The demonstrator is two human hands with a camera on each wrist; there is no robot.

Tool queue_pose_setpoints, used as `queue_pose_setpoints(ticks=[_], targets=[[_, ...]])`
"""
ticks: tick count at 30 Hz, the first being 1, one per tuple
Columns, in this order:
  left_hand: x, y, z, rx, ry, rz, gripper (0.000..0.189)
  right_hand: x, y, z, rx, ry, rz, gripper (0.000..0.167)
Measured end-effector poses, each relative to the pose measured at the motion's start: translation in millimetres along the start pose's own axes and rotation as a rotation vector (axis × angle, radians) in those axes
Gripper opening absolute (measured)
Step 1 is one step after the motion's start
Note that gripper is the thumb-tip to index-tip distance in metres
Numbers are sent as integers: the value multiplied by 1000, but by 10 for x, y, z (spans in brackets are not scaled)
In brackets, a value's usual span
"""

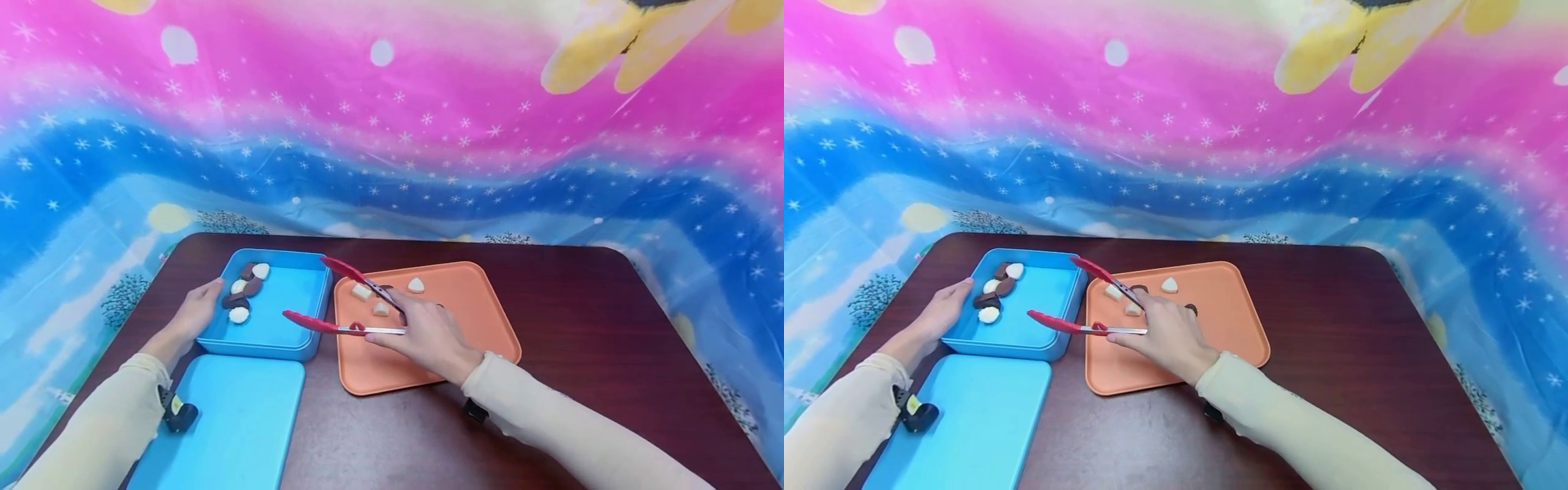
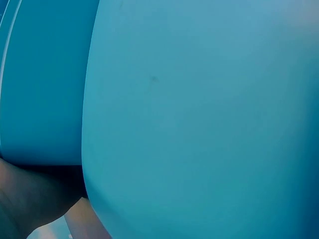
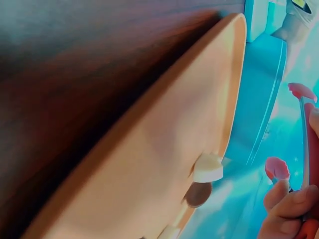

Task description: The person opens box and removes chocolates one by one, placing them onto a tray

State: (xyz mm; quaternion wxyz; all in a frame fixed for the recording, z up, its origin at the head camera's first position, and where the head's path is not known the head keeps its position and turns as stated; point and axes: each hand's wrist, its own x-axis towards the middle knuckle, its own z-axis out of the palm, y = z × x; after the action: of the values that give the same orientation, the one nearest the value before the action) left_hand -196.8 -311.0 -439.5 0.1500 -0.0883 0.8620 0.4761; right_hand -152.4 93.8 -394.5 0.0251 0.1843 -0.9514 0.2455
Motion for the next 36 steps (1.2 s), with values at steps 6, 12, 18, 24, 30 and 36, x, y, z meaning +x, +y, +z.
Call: queue_pose_setpoints(ticks=[6,12,18,24,30,36], targets=[[3,-8,8,2,-4,-3,81,92,-92,54,-33,-27,-9,77],[5,3,-8,2,-13,-1,82,165,-157,126,-16,-39,-35,81],[5,25,-25,8,-8,9,81,236,-271,184,-33,-64,-34,82],[21,15,-17,-7,-5,13,79,322,-378,236,-55,-82,-27,78],[20,10,0,-12,7,4,80,371,-469,305,-53,-113,-52,77],[34,3,-13,-18,8,3,81,437,-568,364,-106,-101,-109,69]])
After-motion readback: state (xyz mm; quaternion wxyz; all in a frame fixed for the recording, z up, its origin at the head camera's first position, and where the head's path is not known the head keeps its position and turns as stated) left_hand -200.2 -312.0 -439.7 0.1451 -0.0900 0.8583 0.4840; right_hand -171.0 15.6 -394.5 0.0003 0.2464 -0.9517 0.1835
